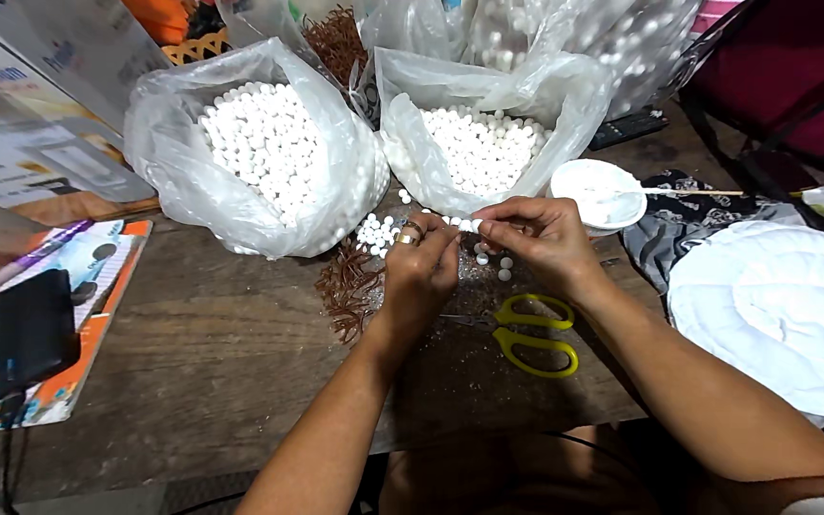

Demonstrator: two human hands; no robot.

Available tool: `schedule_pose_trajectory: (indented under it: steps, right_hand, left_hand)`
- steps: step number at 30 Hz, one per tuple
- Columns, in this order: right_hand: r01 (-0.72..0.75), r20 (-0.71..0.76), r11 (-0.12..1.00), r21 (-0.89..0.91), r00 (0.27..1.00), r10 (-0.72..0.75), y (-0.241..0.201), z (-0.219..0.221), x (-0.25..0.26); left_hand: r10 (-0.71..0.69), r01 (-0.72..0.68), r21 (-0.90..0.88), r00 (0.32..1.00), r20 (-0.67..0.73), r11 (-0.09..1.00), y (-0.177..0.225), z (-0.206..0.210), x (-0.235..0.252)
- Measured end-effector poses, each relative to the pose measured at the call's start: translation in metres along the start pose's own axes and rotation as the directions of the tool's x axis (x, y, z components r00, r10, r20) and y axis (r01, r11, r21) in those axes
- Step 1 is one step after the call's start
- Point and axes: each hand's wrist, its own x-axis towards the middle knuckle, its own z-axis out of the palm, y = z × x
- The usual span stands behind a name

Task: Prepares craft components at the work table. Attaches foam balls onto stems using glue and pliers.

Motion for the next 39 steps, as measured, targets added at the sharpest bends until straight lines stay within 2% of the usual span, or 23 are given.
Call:
schedule_pose_trajectory:
  steps: [7,11,20,31,39]
  right_hand:
    - [-0.041,-0.045,0.999,-0.011,0.998,0.04,-0.0016,0.0012,0.0002]
    - [0.011,-0.042,1.0,-0.028,0.999,-0.012,-0.0001,0.0014,-0.0008]
    - [0.059,-0.023,0.996,-0.067,0.998,-0.06,0.0029,0.0008,-0.0008]
    - [-0.115,0.0,0.99,0.08,0.993,0.115,-0.0032,0.0005,-0.0006]
    - [-0.114,0.026,0.991,0.076,0.993,0.112,-0.0029,-0.0012,0.0007]
  left_hand:
    - [-0.058,0.061,-0.072,0.998,0.04,0.996,0.0014,-0.0012,0.001]
    - [-0.088,0.092,-0.055,0.994,0.06,0.994,0.0012,-0.0013,0.0003]
    - [-0.045,0.045,-0.04,0.999,-0.003,0.998,0.001,0.0007,0.0002]
    - [-0.038,0.037,-0.025,0.999,-0.017,0.999,0.0016,0.0016,0.0001]
    - [-0.016,0.016,-0.007,0.999,-0.029,1.0,0.0032,0.0038,-0.001]
